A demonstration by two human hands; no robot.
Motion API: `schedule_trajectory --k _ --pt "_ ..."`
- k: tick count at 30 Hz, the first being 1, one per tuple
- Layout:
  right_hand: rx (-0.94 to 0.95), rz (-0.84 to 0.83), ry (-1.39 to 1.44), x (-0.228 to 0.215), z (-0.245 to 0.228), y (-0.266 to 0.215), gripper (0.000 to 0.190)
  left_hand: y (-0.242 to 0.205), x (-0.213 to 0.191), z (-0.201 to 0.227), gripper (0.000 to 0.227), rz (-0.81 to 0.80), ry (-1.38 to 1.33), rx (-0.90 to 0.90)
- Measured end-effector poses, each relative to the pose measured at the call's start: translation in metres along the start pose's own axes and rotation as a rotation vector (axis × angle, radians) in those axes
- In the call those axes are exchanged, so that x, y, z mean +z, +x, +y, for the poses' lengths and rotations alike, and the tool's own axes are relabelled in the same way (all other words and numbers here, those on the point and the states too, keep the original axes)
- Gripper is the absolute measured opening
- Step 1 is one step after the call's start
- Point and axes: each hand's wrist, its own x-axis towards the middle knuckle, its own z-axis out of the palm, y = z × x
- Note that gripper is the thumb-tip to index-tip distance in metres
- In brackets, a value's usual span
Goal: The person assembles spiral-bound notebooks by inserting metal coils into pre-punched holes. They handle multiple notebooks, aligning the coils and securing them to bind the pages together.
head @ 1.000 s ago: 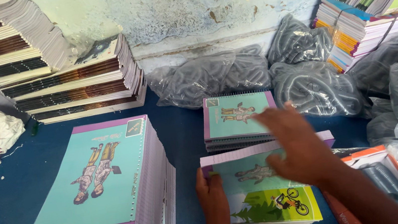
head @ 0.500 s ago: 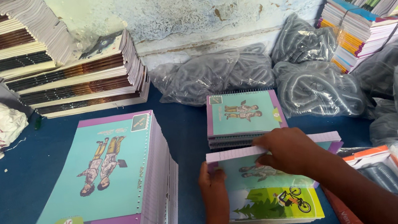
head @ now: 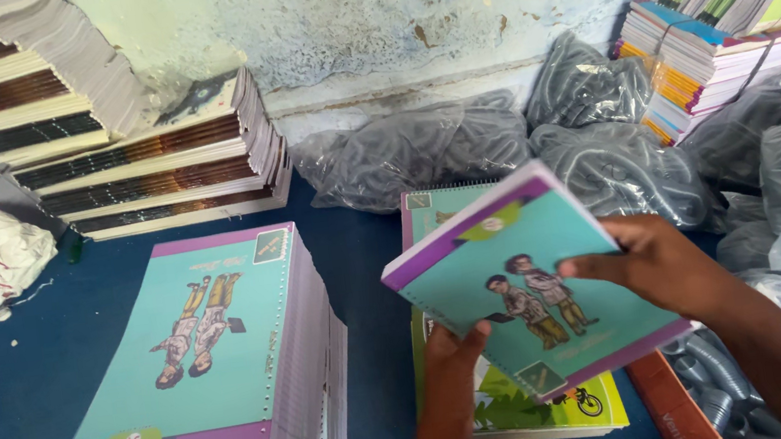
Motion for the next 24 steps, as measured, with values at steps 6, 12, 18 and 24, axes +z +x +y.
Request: schedule_trajectory --k 6,12,18,24 --pt "-0.019 0.157 0.249 -0.007 0.074 -0.007 0.034 -0.009 0.031 0.005 0.041 -0.016 0.120 0.342" --pt "-0.024 0.272 0.302 0.007 0.127 -0.013 0.033 -0.028 0.052 0.012 0.039 0.152 0.387 0.396" --pt "-0.049 0.242 0.411 0.020 0.145 -0.011 0.032 -0.028 0.053 0.005 0.044 0.180 0.509 0.342" --pt "0.041 0.250 0.460 0.032 0.136 -0.014 0.033 -0.023 0.045 -0.003 0.043 0.138 0.497 0.289"
